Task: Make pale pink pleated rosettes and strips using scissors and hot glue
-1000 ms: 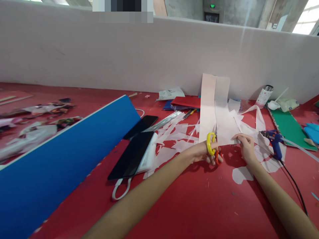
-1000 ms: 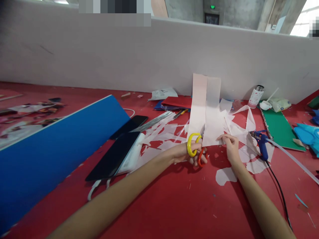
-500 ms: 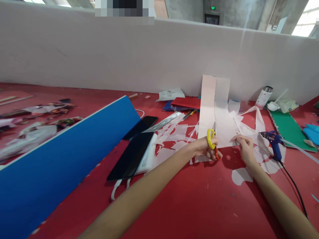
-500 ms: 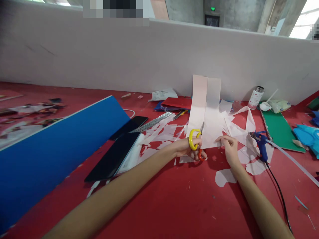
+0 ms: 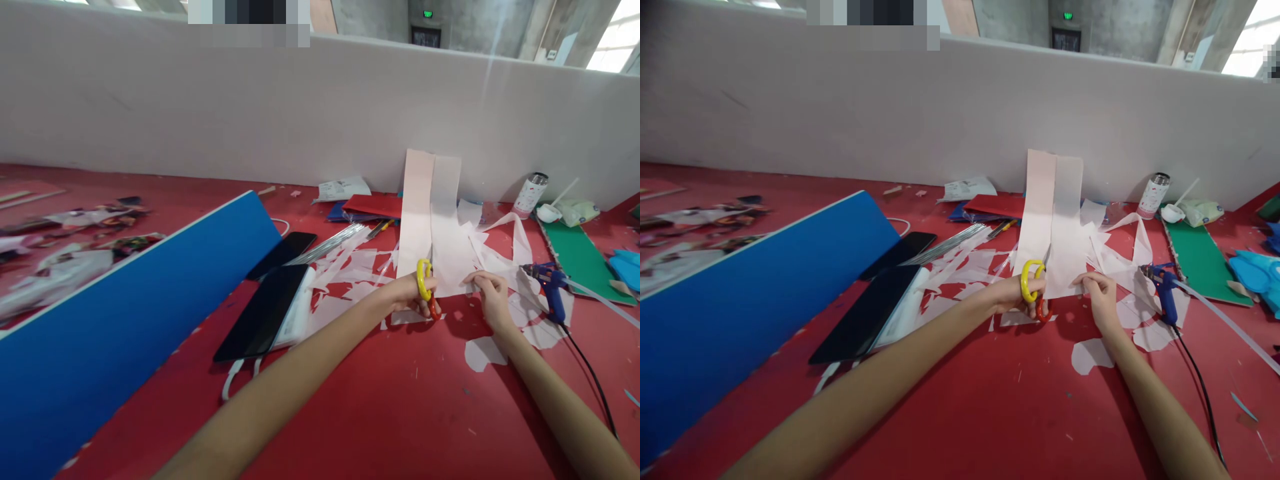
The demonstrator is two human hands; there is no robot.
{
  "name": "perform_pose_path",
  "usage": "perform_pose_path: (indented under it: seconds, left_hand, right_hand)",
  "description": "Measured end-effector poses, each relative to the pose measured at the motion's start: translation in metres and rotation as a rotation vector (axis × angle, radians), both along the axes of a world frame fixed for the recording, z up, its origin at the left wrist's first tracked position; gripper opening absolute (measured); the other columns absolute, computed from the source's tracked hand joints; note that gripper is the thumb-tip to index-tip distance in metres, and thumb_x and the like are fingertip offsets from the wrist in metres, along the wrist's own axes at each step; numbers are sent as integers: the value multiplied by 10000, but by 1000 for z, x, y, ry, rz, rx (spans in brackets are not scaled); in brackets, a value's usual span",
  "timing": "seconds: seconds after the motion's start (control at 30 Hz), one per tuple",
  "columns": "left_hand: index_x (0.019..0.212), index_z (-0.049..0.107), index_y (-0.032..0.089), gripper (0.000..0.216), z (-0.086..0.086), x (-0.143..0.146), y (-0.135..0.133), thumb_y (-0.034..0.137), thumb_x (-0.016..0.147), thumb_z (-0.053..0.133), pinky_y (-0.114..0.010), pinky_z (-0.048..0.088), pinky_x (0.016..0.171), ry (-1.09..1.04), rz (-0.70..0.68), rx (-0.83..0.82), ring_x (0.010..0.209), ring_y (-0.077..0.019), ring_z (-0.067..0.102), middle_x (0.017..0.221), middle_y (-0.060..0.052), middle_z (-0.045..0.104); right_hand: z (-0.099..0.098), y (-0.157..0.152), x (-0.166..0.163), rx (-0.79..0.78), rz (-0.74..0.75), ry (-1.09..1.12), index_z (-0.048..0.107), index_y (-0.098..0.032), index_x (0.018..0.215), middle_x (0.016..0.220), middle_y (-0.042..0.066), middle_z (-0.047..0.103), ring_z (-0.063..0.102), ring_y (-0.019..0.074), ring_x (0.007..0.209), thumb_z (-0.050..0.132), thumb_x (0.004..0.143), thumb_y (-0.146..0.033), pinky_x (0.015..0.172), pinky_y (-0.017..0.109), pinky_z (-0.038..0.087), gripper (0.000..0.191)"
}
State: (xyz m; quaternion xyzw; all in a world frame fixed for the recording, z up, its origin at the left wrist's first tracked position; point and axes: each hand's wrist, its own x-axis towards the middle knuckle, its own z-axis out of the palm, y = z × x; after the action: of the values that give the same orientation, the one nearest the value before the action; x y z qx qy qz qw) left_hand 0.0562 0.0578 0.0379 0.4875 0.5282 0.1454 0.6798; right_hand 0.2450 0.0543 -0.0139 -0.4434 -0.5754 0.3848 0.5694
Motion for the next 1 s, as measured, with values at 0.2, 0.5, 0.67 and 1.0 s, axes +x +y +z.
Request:
perform_pose_path:
  seconds: [0.2,0.5,0.67,1.0]
  left_hand:
    - [548,524,125,213,-3,-2,-2,199,742,475,-192,401,427,-2,-1,57,381,-84,501,503,-49,618]
    - [584,486,146,148,-2,-1,-3,181,726,460,-203,397,424,-8,18,62,370,-90,496,507,-31,621]
    - [631,468,159,108,0,0,-1,182,729,431,-232,436,481,4,-21,12,390,-99,520,603,-67,683]
    - [598,461,159,113,10,-3,-1,183,701,422,-261,444,551,9,-64,-27,429,-114,544,610,-81,687]
  right_hand:
    - [-2,1,1,6,-10,-9,675,-215,588,607,11,633,512,149,585,490,735,-254,582,274,395,239]
    - [3,-2,0,10,-17,-36,659,-213,586,616,15,634,529,155,598,478,741,-249,583,271,404,241]
    - [2,-1,0,15,-10,-36,661,-213,583,611,18,633,525,156,600,475,739,-245,590,275,411,244]
    - [2,-1,0,17,-19,-22,662,-214,574,586,8,621,496,142,554,471,736,-240,536,260,397,251]
